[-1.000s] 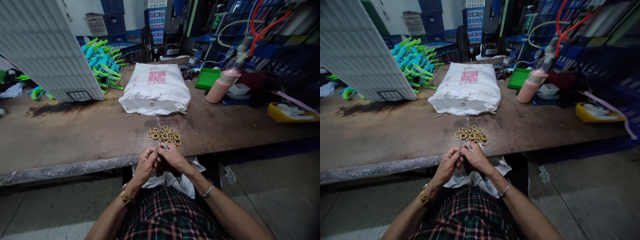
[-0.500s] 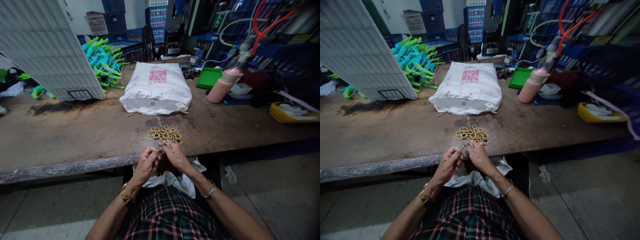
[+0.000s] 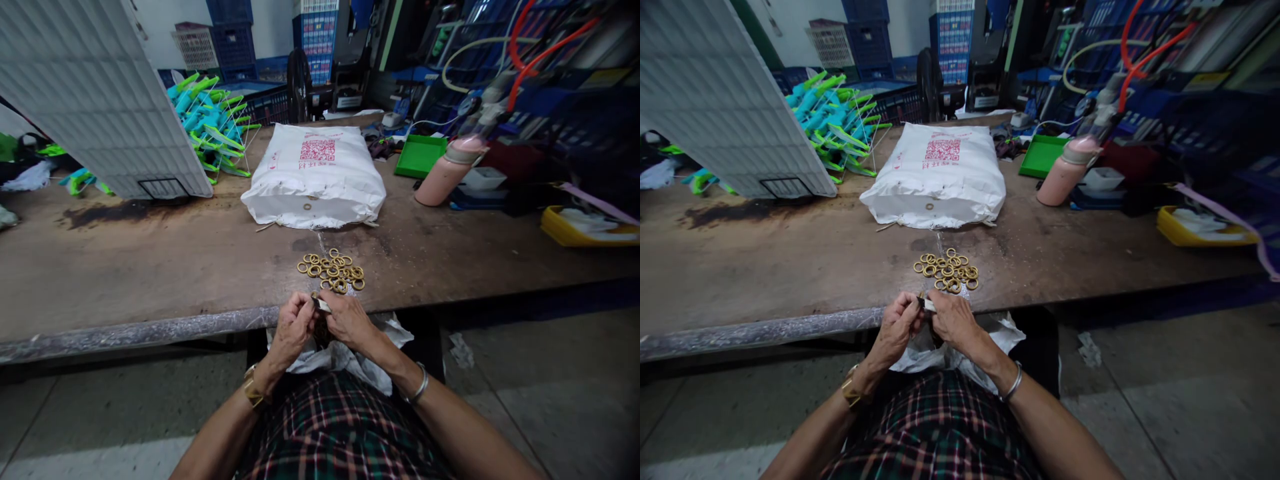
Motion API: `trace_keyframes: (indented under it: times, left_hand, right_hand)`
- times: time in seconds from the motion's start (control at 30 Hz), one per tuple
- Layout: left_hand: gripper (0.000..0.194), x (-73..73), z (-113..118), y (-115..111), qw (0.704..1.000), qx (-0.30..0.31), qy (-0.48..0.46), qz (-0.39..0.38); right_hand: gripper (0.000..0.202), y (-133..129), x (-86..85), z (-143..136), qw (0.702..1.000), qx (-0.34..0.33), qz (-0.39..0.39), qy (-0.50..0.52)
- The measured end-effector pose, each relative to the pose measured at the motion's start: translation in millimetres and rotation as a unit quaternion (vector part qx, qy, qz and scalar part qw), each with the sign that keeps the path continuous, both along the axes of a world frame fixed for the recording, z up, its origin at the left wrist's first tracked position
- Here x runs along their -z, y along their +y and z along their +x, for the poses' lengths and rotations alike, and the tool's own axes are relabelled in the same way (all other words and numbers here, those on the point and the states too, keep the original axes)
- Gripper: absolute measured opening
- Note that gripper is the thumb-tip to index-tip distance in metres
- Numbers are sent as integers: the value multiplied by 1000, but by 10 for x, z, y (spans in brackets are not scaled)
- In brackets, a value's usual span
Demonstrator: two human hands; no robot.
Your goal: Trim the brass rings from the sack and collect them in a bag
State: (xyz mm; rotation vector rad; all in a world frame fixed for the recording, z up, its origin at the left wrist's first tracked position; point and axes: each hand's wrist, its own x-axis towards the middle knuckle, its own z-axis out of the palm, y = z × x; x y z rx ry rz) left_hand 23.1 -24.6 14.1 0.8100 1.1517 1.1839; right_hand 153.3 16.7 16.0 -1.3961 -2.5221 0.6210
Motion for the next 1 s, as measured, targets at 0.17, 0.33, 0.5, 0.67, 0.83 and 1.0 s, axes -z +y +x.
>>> trace_keyframes:
  times: [0.17, 0.33, 0.5, 0.67, 0.83, 1.0]
  left_hand:
    - [36, -87, -38, -92, 1000, 0, -21, -2]
    - [29, -237, -61, -284, 994, 67, -85, 16]
    - [28, -216, -107, -234, 977, 27, -207, -37]
    - [24, -164, -205, -142, 965, -19, -254, -66]
    - [29, -98, -258, -117, 940, -32, -322, -110]
    - [24, 29, -276, -61, 930, -48, -348, -113]
  right_hand:
    - [26, 16, -96, -50, 997, 13, 2, -77]
    - [27, 243, -193, -76, 990, 61, 37, -118]
    - [20, 591, -235, -146, 987, 75, 96, -105]
    - [26, 880, -166, -249, 983, 85, 90, -132]
    - [24, 1018, -64, -299, 984, 64, 73, -152]
    - [20, 1041, 8, -295, 983, 61, 74, -156]
